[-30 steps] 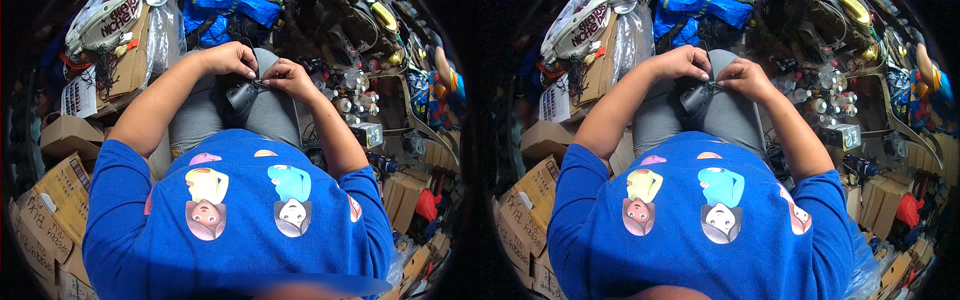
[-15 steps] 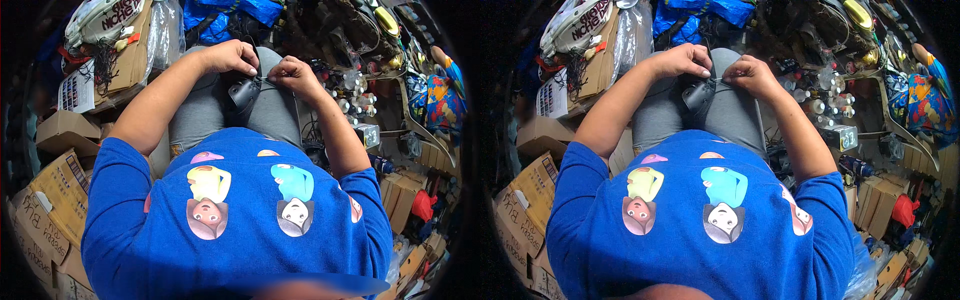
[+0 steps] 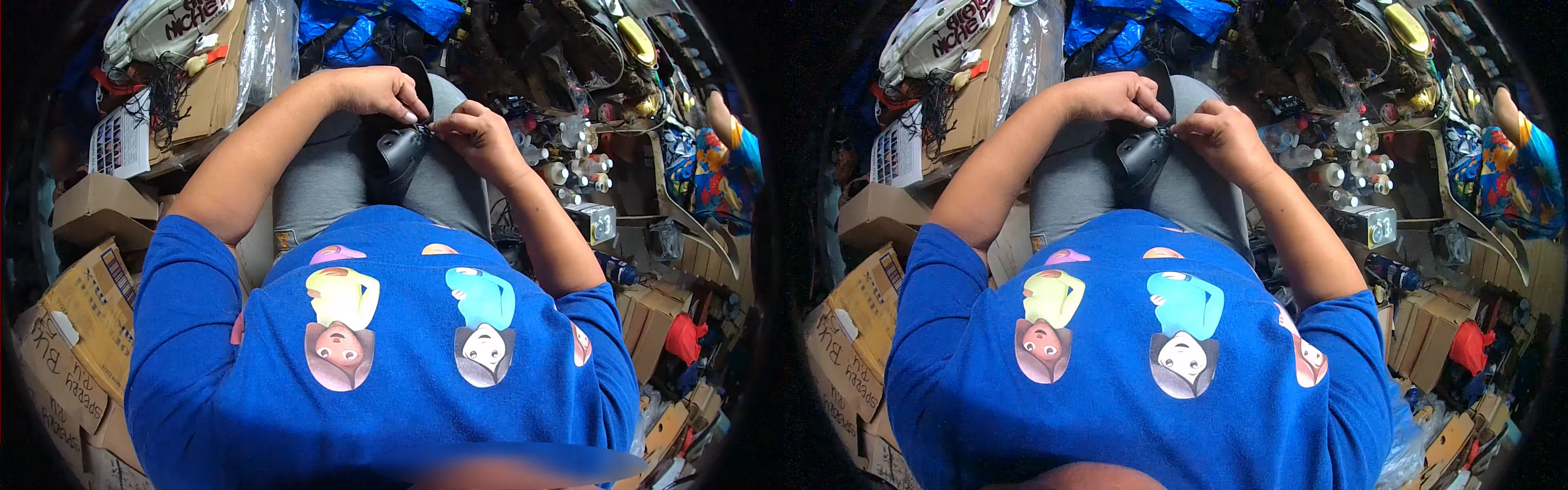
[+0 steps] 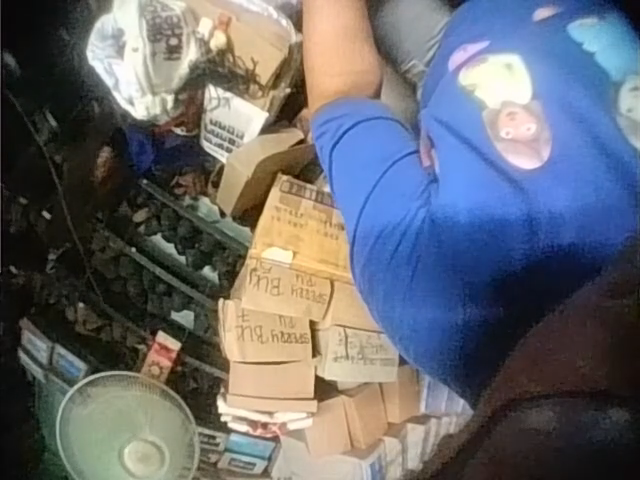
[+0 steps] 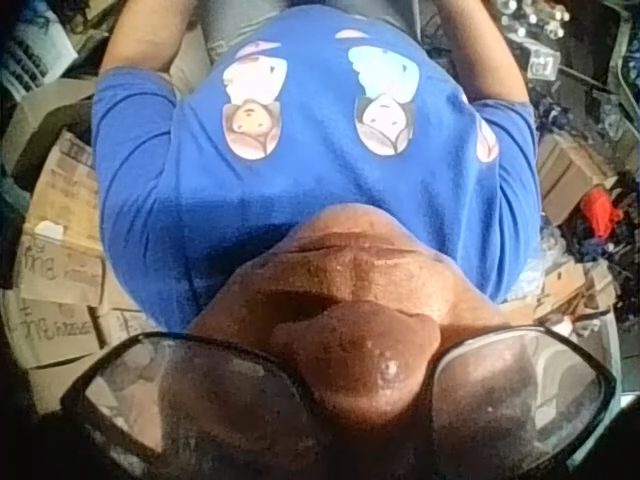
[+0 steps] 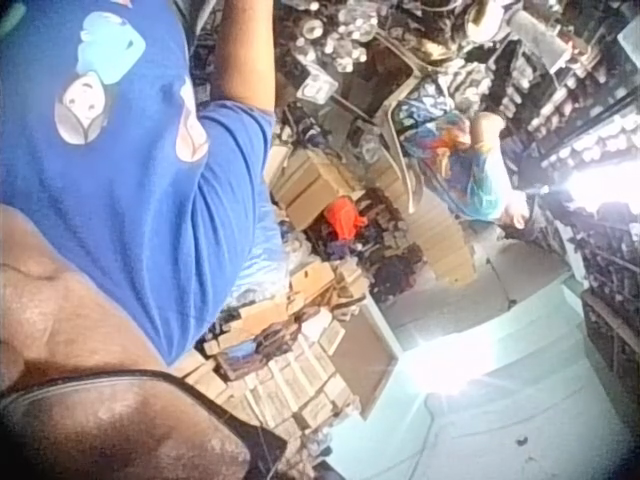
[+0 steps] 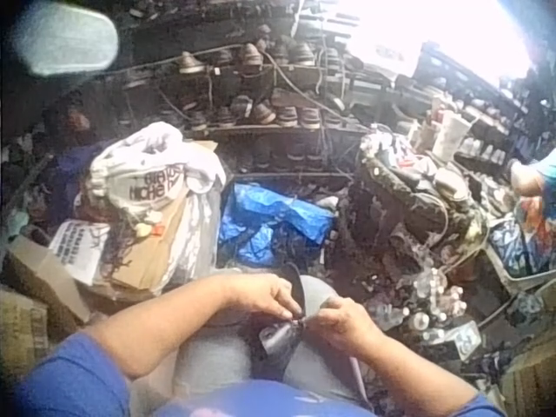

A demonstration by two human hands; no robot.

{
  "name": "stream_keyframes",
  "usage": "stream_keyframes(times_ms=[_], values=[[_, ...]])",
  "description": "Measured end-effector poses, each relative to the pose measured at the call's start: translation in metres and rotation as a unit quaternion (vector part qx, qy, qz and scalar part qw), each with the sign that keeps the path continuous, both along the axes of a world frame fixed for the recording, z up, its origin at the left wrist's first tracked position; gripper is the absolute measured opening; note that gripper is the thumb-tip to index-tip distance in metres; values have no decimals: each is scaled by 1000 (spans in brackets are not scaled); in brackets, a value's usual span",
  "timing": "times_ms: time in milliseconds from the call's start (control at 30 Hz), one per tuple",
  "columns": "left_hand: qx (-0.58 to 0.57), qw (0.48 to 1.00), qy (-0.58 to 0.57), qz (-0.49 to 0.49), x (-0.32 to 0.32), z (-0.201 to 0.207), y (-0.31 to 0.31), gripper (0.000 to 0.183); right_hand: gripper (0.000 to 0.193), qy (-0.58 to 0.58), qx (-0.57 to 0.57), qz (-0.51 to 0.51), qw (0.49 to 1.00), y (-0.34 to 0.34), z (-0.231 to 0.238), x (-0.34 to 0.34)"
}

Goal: Lacing a black shoe held on the lap.

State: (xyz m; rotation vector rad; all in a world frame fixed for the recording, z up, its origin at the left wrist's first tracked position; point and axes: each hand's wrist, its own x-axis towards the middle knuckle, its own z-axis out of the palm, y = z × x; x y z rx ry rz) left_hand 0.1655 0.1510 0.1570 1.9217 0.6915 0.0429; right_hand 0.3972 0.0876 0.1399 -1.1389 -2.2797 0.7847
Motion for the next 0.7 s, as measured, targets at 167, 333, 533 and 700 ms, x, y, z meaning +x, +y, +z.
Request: stream_keyframes(times_ms=[167,333,533,700], values=[[61,997,29,-26,1,7,-2,28,17,-163,115,72,977,-4,34,-11],[106,992,66,-3,15,0,5,30,12,-274,144,74,948,-5,42,-32],[347,909,-6,229,6,2,-24,51,20,-49,-119,-3,992,4,16,-10],[297,920,29,254,-37,8,-90,39,26,106,-275,6,956,1,2,12]])
